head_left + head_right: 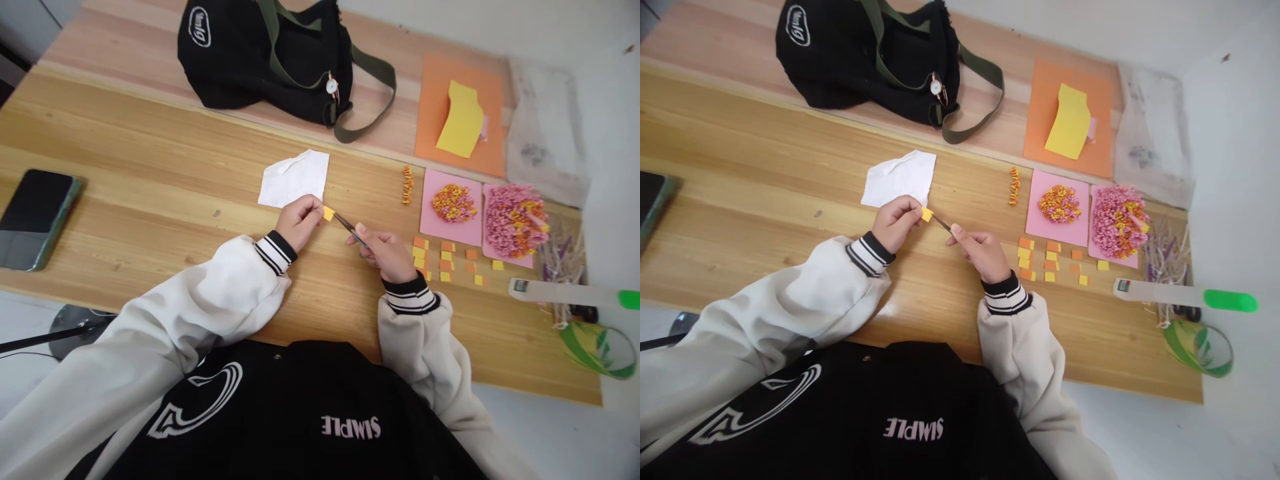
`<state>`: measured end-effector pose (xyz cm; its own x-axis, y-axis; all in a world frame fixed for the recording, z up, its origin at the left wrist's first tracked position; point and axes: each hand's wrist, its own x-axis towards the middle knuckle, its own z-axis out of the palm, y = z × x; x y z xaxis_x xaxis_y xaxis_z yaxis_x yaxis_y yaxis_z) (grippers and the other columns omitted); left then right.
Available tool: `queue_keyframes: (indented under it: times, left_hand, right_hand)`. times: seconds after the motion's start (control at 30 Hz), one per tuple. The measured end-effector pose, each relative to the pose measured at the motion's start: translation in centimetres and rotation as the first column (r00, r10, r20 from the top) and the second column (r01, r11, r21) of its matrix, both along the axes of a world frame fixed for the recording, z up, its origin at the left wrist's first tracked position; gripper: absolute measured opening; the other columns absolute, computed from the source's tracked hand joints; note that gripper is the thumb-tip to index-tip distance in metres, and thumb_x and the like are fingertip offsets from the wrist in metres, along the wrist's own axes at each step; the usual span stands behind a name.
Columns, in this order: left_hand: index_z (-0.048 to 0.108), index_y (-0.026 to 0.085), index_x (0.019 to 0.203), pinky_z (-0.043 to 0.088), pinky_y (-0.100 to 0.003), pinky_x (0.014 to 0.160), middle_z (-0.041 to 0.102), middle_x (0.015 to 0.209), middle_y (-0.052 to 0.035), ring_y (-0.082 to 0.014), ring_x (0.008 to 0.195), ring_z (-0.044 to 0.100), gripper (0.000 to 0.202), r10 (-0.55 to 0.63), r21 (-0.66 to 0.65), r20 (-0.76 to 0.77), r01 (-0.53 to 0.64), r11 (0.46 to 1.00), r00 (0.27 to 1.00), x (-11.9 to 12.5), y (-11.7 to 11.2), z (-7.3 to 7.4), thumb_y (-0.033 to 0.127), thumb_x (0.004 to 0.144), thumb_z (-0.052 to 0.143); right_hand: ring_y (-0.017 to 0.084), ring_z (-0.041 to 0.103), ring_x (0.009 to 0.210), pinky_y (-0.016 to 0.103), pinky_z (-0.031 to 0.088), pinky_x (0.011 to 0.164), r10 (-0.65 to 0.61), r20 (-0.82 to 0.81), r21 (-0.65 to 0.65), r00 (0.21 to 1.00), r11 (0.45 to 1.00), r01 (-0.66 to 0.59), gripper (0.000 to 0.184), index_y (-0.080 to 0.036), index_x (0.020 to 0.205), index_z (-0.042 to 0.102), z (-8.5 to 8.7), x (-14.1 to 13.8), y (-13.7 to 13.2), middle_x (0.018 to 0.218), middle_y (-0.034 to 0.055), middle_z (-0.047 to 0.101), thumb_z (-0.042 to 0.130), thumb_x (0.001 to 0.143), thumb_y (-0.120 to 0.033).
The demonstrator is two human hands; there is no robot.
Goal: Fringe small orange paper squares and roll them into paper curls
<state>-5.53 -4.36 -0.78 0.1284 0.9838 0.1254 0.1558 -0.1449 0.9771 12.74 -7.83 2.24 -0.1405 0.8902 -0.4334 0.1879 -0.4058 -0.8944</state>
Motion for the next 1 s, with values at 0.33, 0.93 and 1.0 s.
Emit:
queue_keyframes:
  times: [0.33, 0.93, 1.0]
  left_hand:
    - [0.048, 0.018, 0.064, 0.038, -0.027, 0.057, 0.047, 0.054, 0.0039, -0.0106, 0.053, 0.043, 0.012, -0.006, -0.012, 0.004, 0.006, 1.0, 1.0, -0.03, 0.09, -0.24, 0.017, 0.076, 0.047]
    - [0.05, 0.017, 0.064, 0.035, -0.025, 0.055, 0.048, 0.054, 0.0033, -0.0098, 0.052, 0.042, 0.012, -0.009, 0.011, -0.021, 0.009, 1.0, 1.0, -0.03, 0.1, -0.17, 0.021, 0.075, 0.049]
    - [0.05, 0.017, 0.063, 0.035, -0.025, 0.054, 0.048, 0.055, 0.0029, -0.0099, 0.053, 0.043, 0.012, -0.007, 0.011, -0.034, 0.008, 1.0, 0.999, -0.03, 0.1, -0.15, 0.022, 0.074, 0.05]
  right_hand:
    - [0.004, 0.018, 0.041, 0.026, 0.011, 0.043, -0.007, -0.038, -0.033, 0.999, 0.999, 0.006, 0.059, -0.012, 0.066, 0.066, 0.28, -0.04, 0.02, 0.044, -0.0072, 0.026, 0.058, 0.064, -0.071]
    - [0.004, 0.021, 0.042, 0.025, 0.015, 0.045, 0.056, -0.016, 0.002, 0.998, 0.998, -0.056, 0.057, -0.012, 0.067, 0.068, -0.24, 0.18, -0.01, 0.046, -0.0065, 0.026, 0.057, 0.069, -0.068]
    - [0.004, 0.021, 0.043, 0.025, 0.015, 0.045, 0.063, -0.016, 0.016, 0.998, 0.998, -0.063, 0.056, -0.012, 0.068, 0.068, -0.34, 0.2, -0.03, 0.047, -0.0066, 0.026, 0.057, 0.07, -0.067]
